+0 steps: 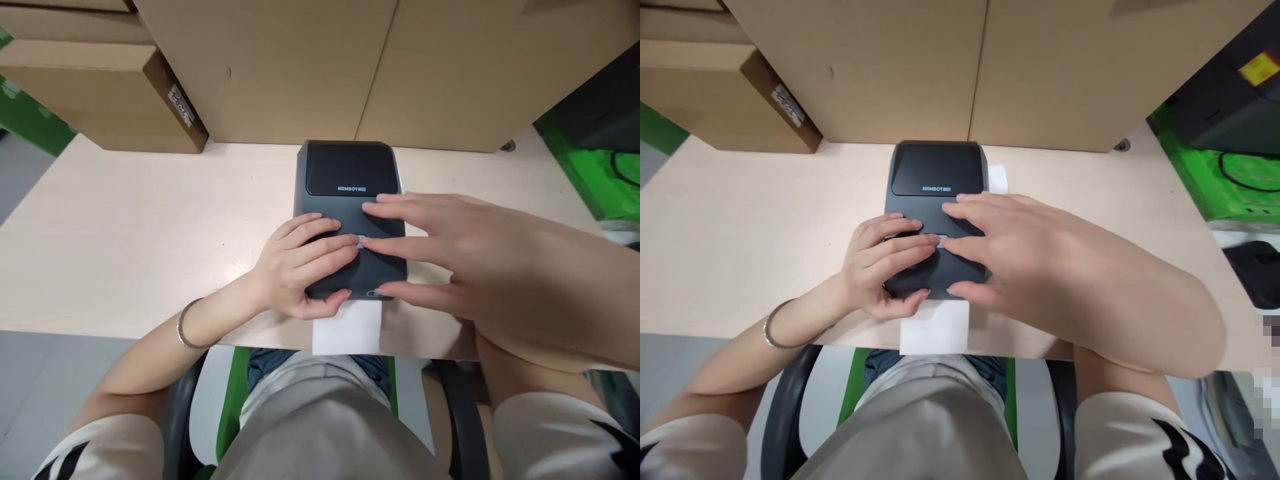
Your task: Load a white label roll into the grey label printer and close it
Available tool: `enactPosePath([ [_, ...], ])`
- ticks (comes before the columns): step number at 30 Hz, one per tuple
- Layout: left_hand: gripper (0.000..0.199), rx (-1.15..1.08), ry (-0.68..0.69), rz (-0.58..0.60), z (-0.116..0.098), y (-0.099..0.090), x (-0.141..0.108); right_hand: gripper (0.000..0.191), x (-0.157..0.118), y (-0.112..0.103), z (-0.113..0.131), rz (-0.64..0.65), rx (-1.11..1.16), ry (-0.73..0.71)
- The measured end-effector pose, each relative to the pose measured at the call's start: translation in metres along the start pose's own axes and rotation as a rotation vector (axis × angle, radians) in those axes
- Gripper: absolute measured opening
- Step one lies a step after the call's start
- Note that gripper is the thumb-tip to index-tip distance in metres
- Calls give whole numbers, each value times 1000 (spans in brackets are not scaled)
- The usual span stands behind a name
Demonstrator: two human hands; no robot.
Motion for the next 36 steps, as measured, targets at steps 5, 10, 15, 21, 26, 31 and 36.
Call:
enactPosePath([
  [5, 57, -46, 8, 9, 5, 0, -4, 44, -1, -4, 7, 12, -70, -81],
  [10, 77, -65, 35, 60, 8, -3, -6, 50, -1, 4, 15, 83, -279, -115],
  [15, 69, -27, 72, 148, 8, -5, -8, 49, 4, 6, 33, 34, -450, -131],
  [21, 56, 44, 136, 107, 10, -5, -9, 42, 4, 12, 45, 34, -472, -47],
  [26, 49, 105, 186, 7, 9, -6, -9, 33, 2, 12, 54, 8, -515, -9],
  [31, 44, 99, 183, -51, 8, -8, -10, 40, 0, 1, 59, -5, -534, 17],
  [36, 48, 98, 100, -147, 11, -6, -18, 41, -4, -13, 61, -48, -468, 8],
])
Point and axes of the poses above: each hand's wrist, its own x-axis towards the middle knuckle, its own y-axis out of the palm, z = x × y, the point moved 2 cm from there along x, towards the middle knuckle, and after that the axes turned 3 degrees about z, right-handed, at the moved point
